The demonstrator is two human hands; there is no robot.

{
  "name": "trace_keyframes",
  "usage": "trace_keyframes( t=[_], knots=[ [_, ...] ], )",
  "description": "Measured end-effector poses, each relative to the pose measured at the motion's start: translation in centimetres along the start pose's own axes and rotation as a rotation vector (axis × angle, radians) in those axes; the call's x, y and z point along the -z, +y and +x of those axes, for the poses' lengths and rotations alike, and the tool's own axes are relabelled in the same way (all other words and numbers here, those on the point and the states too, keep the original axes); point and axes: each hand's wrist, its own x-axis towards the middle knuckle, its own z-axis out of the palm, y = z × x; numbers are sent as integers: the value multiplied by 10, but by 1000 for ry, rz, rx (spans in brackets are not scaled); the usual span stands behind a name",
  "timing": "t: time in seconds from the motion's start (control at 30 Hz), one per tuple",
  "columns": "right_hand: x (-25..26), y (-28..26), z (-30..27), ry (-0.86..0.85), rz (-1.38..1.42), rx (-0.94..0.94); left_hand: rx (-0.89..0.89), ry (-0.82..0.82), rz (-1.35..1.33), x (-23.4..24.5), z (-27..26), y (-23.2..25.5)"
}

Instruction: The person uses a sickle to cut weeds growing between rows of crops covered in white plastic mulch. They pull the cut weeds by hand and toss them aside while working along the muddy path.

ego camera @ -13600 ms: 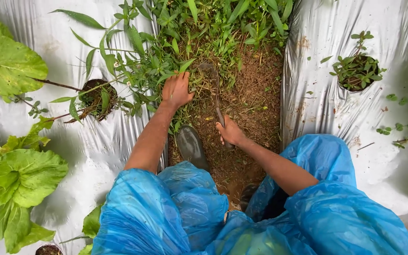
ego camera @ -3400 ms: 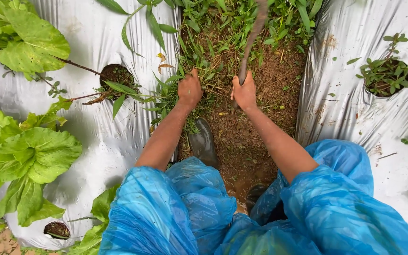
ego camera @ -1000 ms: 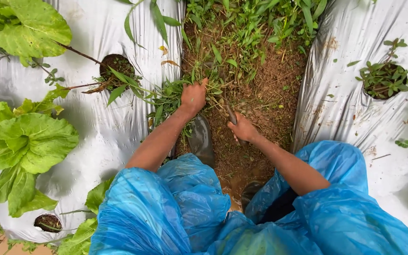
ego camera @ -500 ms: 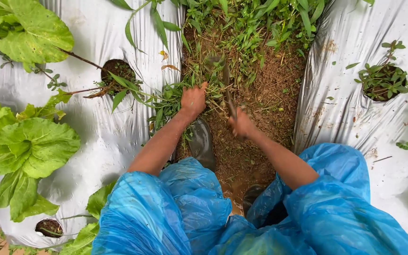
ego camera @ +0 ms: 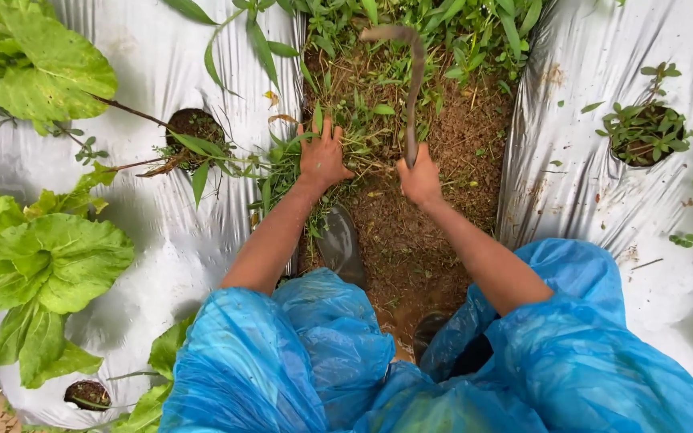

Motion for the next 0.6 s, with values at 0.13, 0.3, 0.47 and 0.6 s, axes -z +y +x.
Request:
trace_keyframes(
  t=[0.13, 0.3, 0.47, 0.6],
  knots=[
    [10, -45, 6, 172, 263, 180, 17, 11, 53, 33, -16, 9],
    [-45, 75, -31, -488, 32, -73, 46, -13, -77, 32, -13, 3],
    [-24, 56, -29, -452, -157, -28, 53, -75, -93, 37, -12, -1],
    [-3, 17, -10, -122, -3, -12, 56, -45, -110, 5, 6, -13]
  ],
)
